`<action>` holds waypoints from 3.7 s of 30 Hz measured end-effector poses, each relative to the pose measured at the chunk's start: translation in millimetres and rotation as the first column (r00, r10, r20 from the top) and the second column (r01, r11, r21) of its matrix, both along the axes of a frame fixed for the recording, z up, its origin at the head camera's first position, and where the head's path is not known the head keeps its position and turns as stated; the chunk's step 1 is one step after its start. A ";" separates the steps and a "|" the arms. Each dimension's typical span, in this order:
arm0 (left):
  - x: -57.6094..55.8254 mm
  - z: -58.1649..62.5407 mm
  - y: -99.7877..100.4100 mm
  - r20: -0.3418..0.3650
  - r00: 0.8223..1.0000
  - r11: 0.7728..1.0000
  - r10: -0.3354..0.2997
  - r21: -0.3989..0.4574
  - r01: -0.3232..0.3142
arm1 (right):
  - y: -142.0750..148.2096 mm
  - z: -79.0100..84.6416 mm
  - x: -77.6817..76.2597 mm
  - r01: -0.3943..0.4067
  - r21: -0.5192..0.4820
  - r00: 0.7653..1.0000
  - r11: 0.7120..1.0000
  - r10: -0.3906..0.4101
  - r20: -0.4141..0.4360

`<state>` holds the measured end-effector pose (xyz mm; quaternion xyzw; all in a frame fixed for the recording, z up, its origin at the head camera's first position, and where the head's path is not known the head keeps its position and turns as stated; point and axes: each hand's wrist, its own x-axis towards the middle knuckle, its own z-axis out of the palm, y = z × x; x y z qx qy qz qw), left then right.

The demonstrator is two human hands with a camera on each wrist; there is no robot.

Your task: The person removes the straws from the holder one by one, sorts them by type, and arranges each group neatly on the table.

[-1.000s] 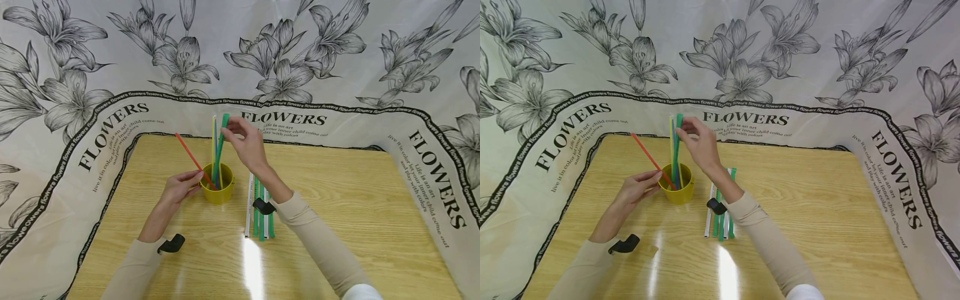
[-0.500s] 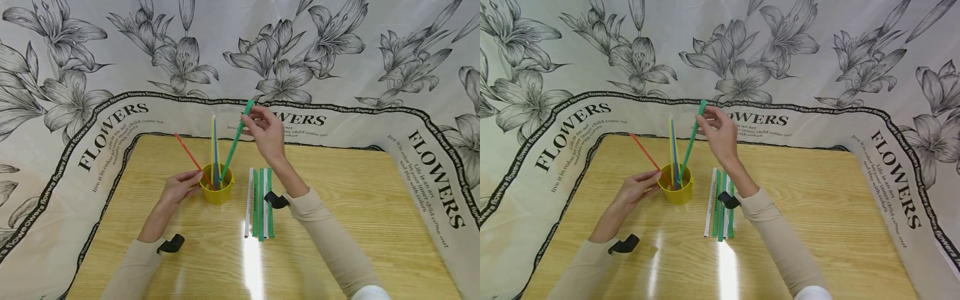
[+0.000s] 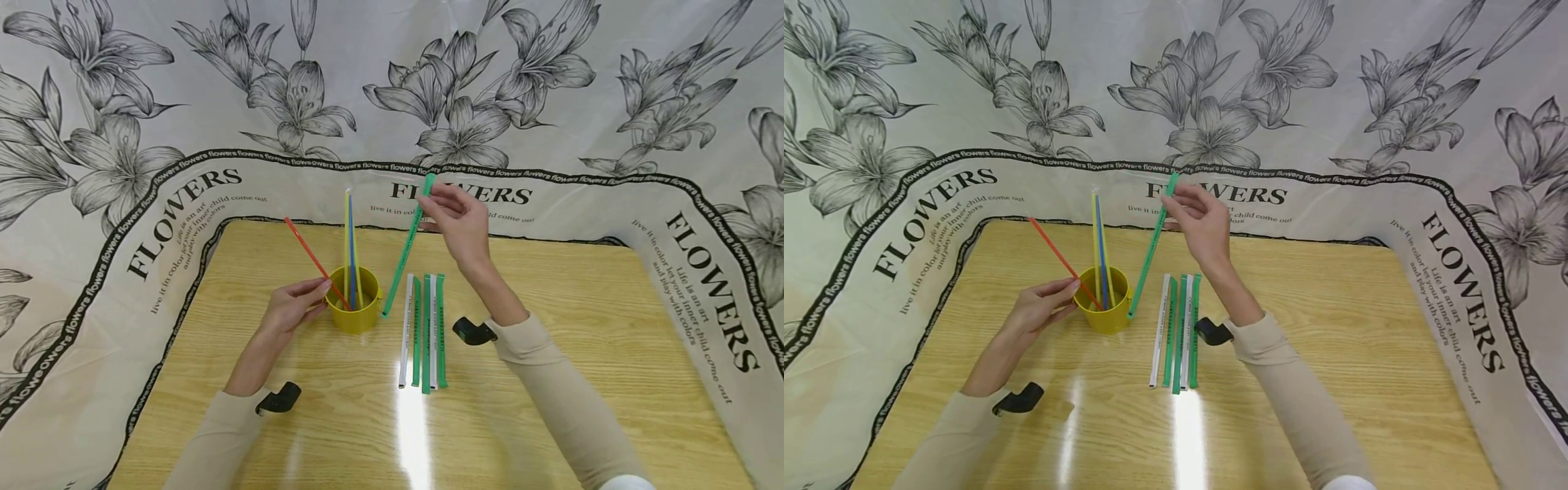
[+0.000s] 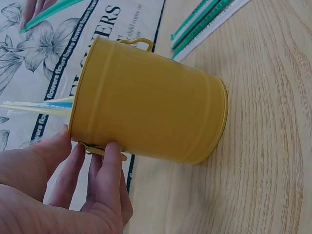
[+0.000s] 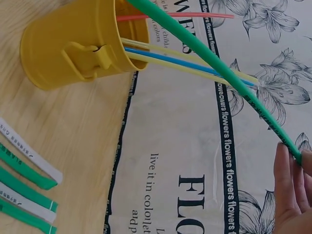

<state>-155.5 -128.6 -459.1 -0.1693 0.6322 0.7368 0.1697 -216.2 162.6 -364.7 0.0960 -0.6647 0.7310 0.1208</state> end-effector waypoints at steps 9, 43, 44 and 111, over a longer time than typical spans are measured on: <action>-0.5 -1.0 -0.4 0.006 1.000 1.000 -0.001 -0.003 0.001 | 18.5 -10.0 4.9 0.007 -0.018 0.997 1.000 -0.005 0.083; -0.5 -1.9 -1.8 -0.016 1.000 1.000 0.002 -0.011 -0.003 | 73.7 -72.5 33.9 -0.040 0.072 0.953 0.997 0.016 0.302; -0.5 -2.3 -1.7 -0.017 1.000 1.000 0.000 -0.011 0.000 | 74.9 -74.8 35.3 -0.045 0.078 0.952 0.996 0.019 0.307; -0.9 -1.1 0.2 -0.008 1.000 1.000 0.003 -0.030 -0.003 | 78.8 -147.8 28.5 -0.030 0.614 0.924 0.789 -0.213 0.319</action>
